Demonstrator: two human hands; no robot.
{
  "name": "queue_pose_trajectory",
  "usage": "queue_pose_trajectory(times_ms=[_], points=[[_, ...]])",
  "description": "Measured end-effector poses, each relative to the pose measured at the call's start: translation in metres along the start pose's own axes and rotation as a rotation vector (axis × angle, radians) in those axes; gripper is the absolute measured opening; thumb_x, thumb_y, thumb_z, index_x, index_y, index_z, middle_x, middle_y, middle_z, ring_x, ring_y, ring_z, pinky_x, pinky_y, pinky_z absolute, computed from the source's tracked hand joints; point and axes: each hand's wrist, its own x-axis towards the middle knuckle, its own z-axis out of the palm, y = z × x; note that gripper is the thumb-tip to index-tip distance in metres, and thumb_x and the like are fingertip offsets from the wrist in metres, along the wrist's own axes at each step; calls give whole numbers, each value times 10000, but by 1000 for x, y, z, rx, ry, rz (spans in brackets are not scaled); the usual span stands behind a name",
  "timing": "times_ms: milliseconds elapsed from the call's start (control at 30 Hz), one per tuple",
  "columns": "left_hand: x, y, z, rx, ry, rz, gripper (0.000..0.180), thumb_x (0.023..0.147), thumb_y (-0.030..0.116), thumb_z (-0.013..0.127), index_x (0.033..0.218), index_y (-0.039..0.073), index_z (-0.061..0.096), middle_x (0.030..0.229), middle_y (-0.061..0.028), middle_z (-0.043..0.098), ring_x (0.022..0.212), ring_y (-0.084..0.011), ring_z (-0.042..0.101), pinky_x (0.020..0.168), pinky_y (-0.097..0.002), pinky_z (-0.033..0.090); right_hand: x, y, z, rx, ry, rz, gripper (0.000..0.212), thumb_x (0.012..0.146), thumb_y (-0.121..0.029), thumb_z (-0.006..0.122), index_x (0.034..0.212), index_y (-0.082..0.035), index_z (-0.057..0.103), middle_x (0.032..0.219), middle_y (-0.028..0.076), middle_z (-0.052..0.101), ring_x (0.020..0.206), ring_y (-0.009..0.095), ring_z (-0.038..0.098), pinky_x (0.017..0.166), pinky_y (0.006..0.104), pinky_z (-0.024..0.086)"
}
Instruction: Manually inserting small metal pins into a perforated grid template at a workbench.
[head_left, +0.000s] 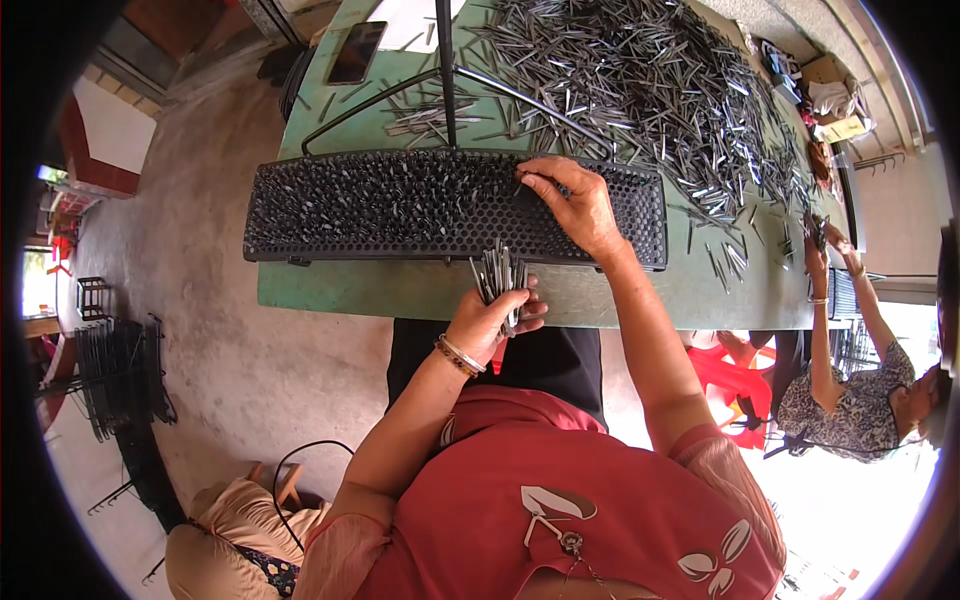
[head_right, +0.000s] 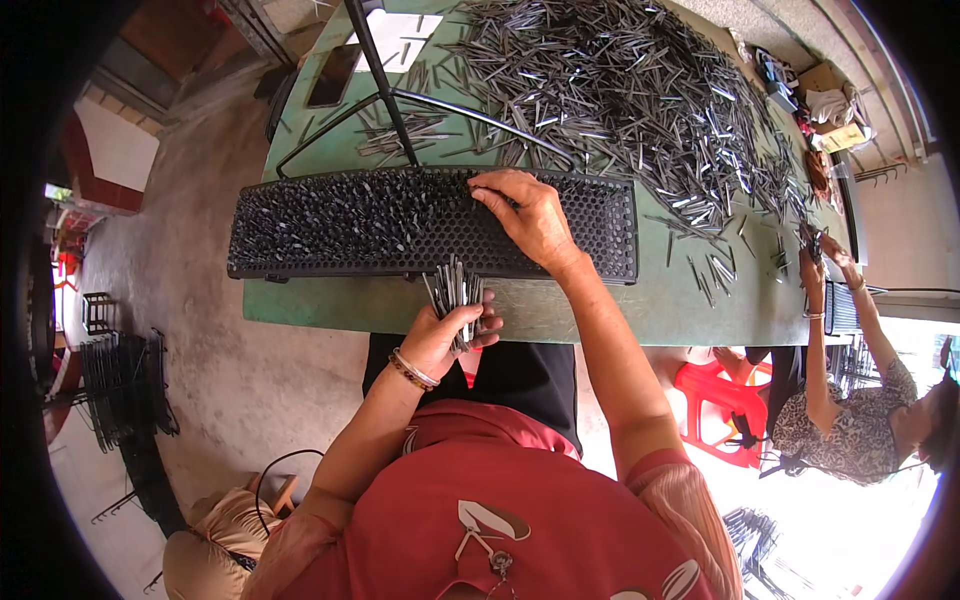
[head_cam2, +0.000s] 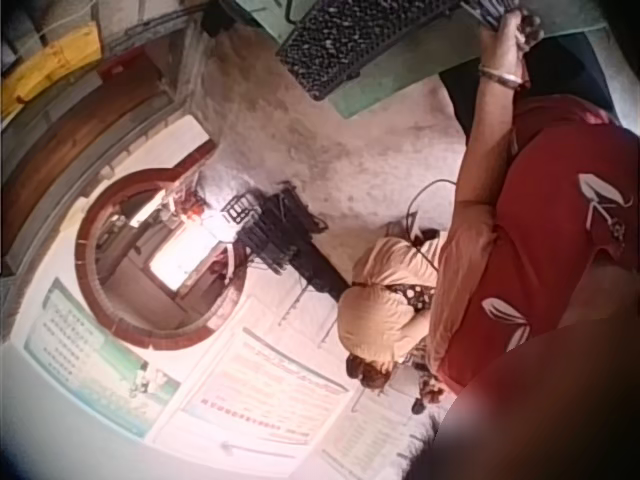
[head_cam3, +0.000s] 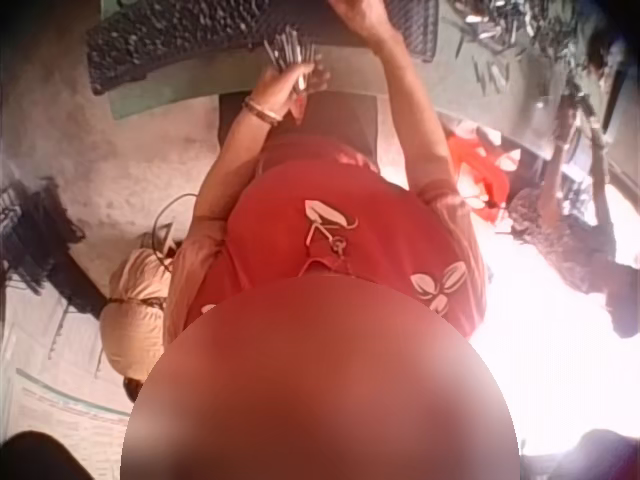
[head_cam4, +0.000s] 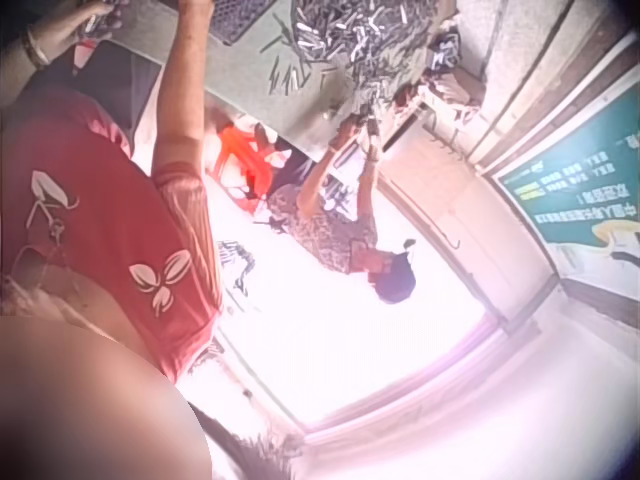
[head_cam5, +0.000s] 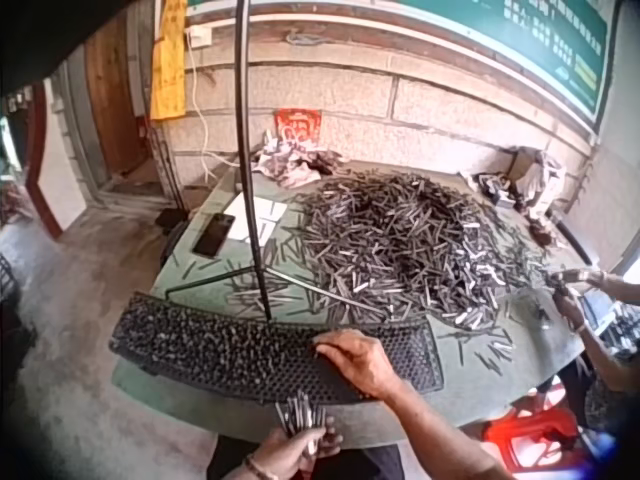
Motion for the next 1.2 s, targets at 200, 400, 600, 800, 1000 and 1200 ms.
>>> queue_pose_trajectory(times_ms=[200,400,600,800,1000,1200], points=[[1,-2,-2,50,2,22,267,883,85,578,1130,-16,576,941,-85,627,851,-221,653,704,-339,570,-6,3,7,-128,54,-96,163,808,-75,672,969,-45,680,941,100,675,870,259,634,794,337,479],[-1,0,1,91,-5,30,274,887,84,573,1142,-17,569,924,-77,626,836,-213,655,689,-330,567,-5,1,8,-207,57,-170,169,794,-76,682,960,-45,687,946,106,667,860,267,632,783,340,480],[-3,3,1,-53,-65,76,245,890,97,573,1118,9,576,943,-71,625,860,-214,652,726,-346,564,-12,-29,-5,-4,45,77,181,826,-132,684,967,-18,686,940,101,669,838,207,635,731,296,495],[-2,7,2,-77,-92,179,237,908,88,554,1125,-6,555,990,-118,635,895,-236,653,753,-357,569,-41,-42,-6,309,-332,451,222,816,-196,722,921,-1,700,761,57,650,708,91,591,628,246,467],[-4,4,9,-60,12,224,244,903,94,575,1130,5,561,1006,-107,641,904,-228,657,734,-335,574,-46,-40,-2,406,-292,549,212,822,-164,710,902,31,693,727,70,675,649,76,605,573,234,485],[-3,3,7,3,70,263,232,885,80,607,1111,34,581,1019,-100,650,922,-219,653,737,-338,568,-48,-43,0,365,-193,541,214,843,-134,683,980,31,687,770,46,667,711,65,583,620,220,471]])
